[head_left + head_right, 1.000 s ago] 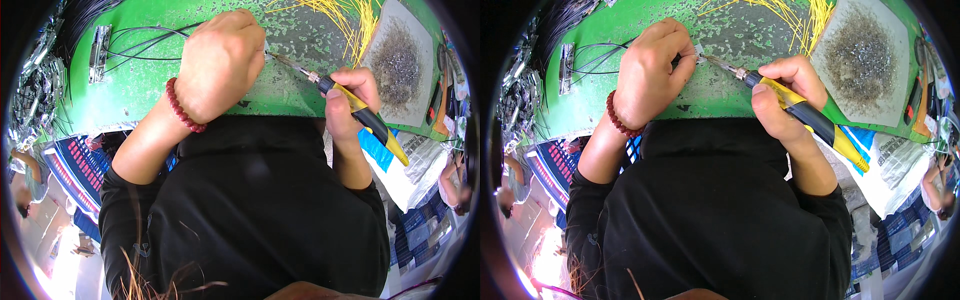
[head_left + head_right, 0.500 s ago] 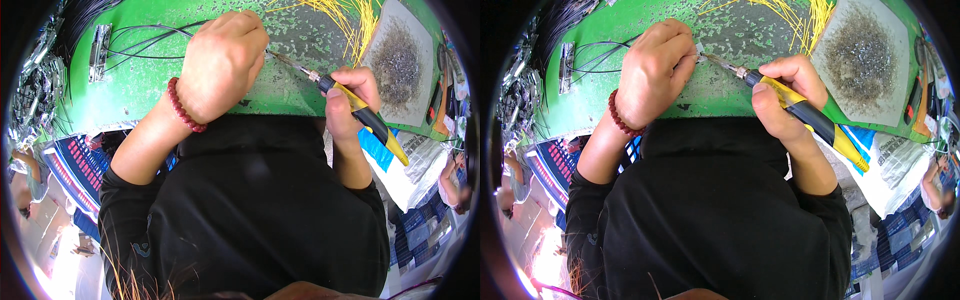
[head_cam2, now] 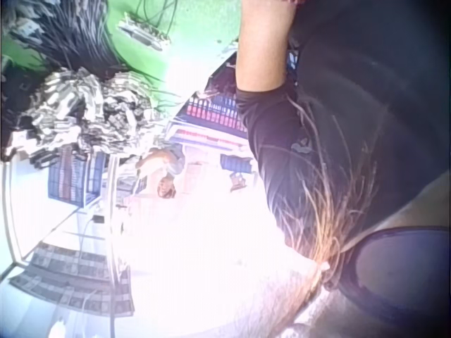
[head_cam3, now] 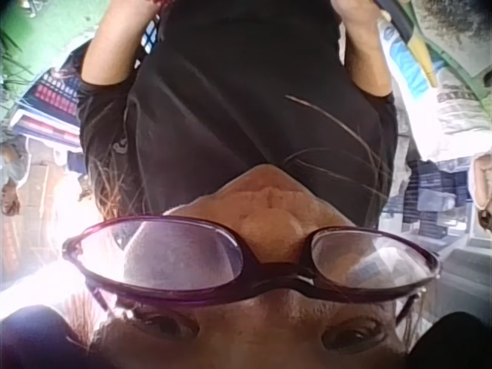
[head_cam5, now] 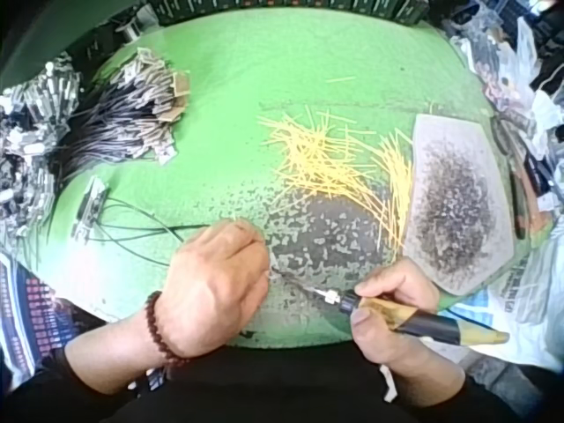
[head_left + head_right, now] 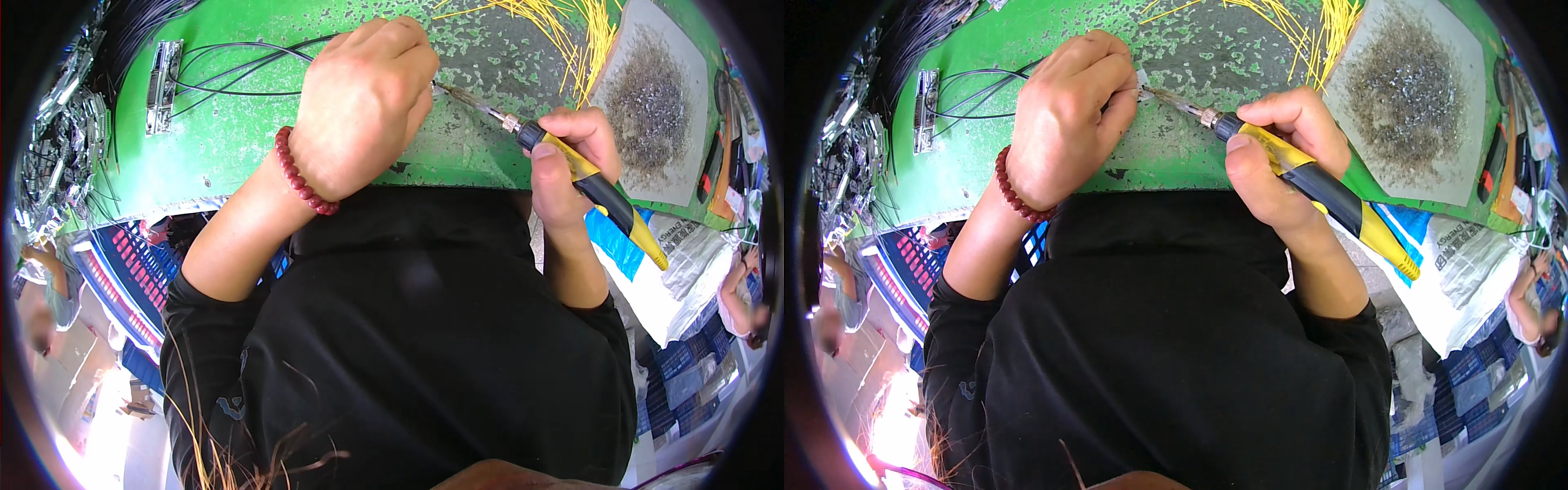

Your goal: The person solders wires to circuit boards using a soldering iron and then fits the assembled boards into plastic housings. They pick up the components by hand, join them with the iron, and position the boards inside the housings to solder additional connections.

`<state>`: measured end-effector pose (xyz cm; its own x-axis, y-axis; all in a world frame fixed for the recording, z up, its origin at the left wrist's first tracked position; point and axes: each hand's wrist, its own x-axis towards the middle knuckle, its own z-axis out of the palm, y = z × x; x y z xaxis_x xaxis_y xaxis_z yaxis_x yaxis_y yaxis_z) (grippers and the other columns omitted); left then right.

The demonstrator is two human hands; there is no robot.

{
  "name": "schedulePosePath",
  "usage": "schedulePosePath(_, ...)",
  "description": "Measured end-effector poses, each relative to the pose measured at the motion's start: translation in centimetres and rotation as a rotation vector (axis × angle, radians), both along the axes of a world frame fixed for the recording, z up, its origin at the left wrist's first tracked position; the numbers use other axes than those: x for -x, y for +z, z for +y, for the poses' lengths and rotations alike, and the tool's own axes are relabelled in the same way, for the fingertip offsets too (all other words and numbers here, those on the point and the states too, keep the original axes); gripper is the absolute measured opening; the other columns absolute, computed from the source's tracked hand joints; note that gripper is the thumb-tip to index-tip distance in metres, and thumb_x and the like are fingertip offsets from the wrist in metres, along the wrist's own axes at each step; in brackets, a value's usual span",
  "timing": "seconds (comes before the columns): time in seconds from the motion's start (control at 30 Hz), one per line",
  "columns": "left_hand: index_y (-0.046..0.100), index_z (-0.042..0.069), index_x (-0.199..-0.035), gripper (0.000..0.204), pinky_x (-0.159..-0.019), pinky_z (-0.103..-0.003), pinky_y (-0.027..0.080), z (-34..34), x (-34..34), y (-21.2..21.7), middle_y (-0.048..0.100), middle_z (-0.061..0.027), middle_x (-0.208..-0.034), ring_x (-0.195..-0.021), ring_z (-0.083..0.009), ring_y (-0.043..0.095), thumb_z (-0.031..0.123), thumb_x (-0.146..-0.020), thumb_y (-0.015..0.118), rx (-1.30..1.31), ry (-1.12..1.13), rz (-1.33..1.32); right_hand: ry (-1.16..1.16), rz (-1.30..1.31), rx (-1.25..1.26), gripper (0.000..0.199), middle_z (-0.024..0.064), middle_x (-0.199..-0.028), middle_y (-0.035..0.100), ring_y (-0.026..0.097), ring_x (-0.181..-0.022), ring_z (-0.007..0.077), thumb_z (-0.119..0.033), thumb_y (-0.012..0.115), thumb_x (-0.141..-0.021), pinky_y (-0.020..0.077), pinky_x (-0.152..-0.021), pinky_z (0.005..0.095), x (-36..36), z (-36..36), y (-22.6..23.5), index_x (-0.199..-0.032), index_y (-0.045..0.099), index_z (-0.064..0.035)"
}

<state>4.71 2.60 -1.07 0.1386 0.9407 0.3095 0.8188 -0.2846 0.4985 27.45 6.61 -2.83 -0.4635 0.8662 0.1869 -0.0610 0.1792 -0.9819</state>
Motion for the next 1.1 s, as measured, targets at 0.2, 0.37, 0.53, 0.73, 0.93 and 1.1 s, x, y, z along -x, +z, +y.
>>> schedulePosePath(0.2,0.06,0.0,-0.083,0.009,-0.072,-0.035,0.05,-0.2,0.8,-0.2,0.062,-0.0102,-0.088,-0.081,-0.029,0.062,-0.001,-0.078,0.068,0.051,-0.014,-0.118,-0.038,0.031,0.047,0.024,0.0007,-0.079,0.056,0.049,-0.068,0.0044,-0.009,0.07,-0.087,0.0388,-0.06,0.0206,0.4,-0.2,0.3,-0.103,0.054,-0.0012)
schedulePosePath(0.37,0.062,0.003,-0.083,0.008,-0.068,-0.039,0.05,-0.1,1.0,0.0,0.062,-0.0114,-0.079,-0.076,-0.0321,0.061,0.004,-0.078,0.067,0.085,0.029,-0.331,-0.035,0.018,0.065,0.025,0.0001,-0.08,0.057,0.05,-0.068,0.0046,-0.009,0.069,-0.088,0.0393,-0.061,0.0203,0.7,-0.1,0.2,-0.105,0.054,-0.0017)
schedulePosePath(0.53,0.062,0.003,-0.086,0.01,-0.065,-0.04,0.05,-0.3,1.0,1.0,0.063,-0.0119,-0.077,-0.072,-0.0326,0.062,0.004,-0.079,0.068,0.061,0.119,-0.346,-0.069,0.079,0.036,0.033,0.0077,-0.084,0.065,0.055,-0.07,0.0072,-0.014,0.068,-0.092,0.044,-0.063,0.0218,1.8,0.1,0.4,-0.117,0.054,0.0004)
schedulePosePath(0.73,0.063,0.003,-0.086,0.012,-0.065,-0.035,0.049,-0.6,2.0,0.5,0.062,-0.0099,-0.078,-0.072,-0.0276,0.061,-0.001,-0.076,0.069,0.086,-0.037,-0.179,0.047,-0.197,-0.106,0.022,0.0087,-0.086,0.071,0.066,-0.068,0.0123,-0.012,0.066,-0.093,0.0505,-0.058,0.0234,2.2,0.2,0.3,-0.113,0.066,-0.004)
schedulePosePath(0.93,0.063,0.002,-0.084,0.012,-0.063,-0.036,0.049,-0.9,2.5,0.3,0.061,-0.0104,-0.076,-0.07,-0.0287,0.061,-0.001,-0.075,0.069,0.04,-0.031,-0.176,0.162,-0.336,-0.637,0.039,0.0047,-0.075,0.065,0.063,-0.062,0.0246,-0.001,0.07,-0.075,0.0485,-0.056,0.0336,6.0,2.4,1.2,-0.111,0.066,-0.016)
schedulePosePath(1.1,0.063,0.003,-0.085,0.015,-0.061,-0.036,0.05,-1.3,2.4,0.4,0.061,-0.0109,-0.077,-0.071,-0.0284,0.063,0.001,-0.073,0.071,0.088,0.009,-0.192,0.155,-0.386,-0.663,0.04,0.0014,-0.065,0.057,0.06,-0.059,0.0212,-0.001,0.071,-0.071,0.0466,-0.052,0.0335,6.5,2.5,0.5,-0.107,0.065,-0.017)
